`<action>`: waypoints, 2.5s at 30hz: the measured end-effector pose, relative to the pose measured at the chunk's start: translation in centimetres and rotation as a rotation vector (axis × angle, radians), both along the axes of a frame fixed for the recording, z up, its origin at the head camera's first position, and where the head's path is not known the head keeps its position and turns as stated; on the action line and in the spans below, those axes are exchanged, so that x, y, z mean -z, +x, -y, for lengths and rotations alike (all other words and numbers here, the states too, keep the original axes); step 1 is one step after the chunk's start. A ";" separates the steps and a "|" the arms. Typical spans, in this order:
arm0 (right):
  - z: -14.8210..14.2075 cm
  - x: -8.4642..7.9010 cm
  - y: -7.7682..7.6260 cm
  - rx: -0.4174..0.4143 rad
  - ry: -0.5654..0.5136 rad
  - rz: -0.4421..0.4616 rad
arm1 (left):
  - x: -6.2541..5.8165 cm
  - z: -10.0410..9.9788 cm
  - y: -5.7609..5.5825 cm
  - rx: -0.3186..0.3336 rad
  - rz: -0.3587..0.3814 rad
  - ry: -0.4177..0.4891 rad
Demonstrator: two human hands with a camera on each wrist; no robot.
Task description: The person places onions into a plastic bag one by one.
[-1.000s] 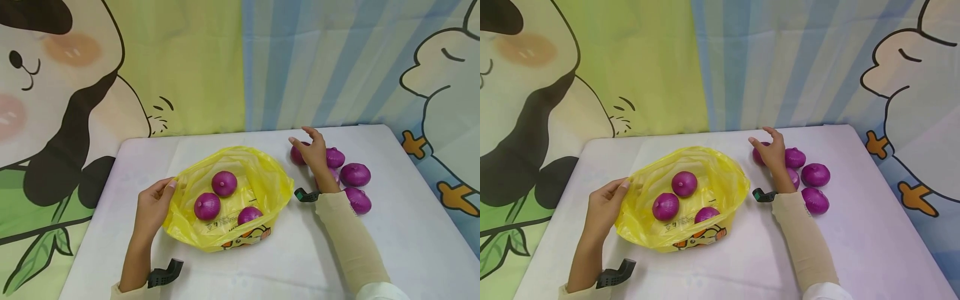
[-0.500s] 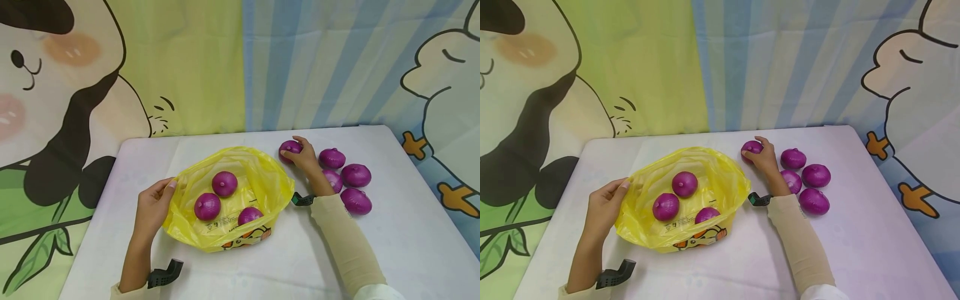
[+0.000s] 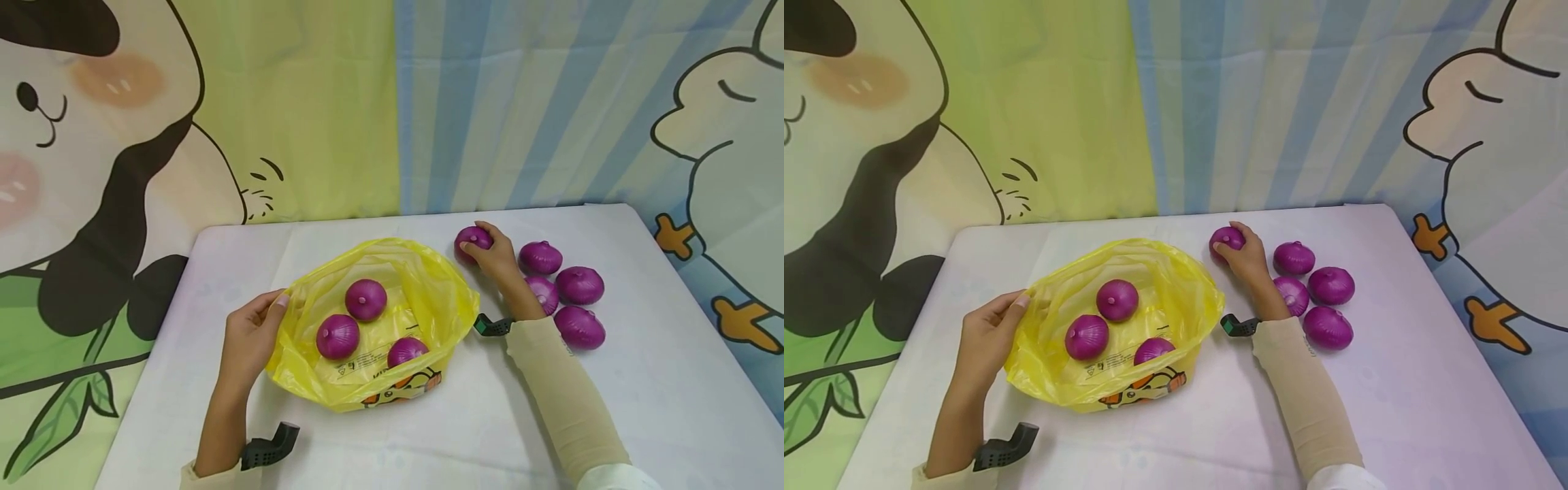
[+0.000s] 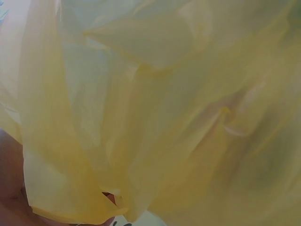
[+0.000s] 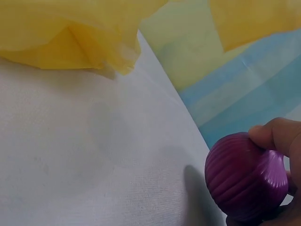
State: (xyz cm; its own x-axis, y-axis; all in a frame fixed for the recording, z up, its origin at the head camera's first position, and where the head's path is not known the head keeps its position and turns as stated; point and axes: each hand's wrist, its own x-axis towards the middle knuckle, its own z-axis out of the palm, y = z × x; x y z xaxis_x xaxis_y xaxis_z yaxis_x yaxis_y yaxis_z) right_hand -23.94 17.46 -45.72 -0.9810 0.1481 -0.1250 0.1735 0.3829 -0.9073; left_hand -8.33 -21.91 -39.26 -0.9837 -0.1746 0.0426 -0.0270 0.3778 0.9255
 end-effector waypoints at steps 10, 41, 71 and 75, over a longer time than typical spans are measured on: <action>-0.3 -2.0 0.2 -0.033 -0.052 -0.025 | 0.1 -0.1 0.1 0.003 -0.008 -0.006; 1.9 -10.1 0.5 -0.251 -0.177 -0.282 | -0.3 0.0 0.3 0.011 -0.011 -0.011; 10.1 -10.6 3.1 -0.967 -0.362 -0.434 | 0.0 -0.1 0.0 0.019 -0.012 -0.013; 11.1 -9.8 3.5 -1.121 -0.366 -0.364 | 0.0 0.0 -0.1 0.011 -0.013 -0.024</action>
State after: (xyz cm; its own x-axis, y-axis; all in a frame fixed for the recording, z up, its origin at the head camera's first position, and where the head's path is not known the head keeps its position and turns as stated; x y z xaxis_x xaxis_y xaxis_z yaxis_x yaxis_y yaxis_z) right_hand -20.46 6.37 -35.92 -0.5299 -0.7834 0.3248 -0.3721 -0.1294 -0.9191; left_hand -8.40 -21.90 -39.31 -0.9849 -0.1626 0.0592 -0.0110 0.3999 0.9165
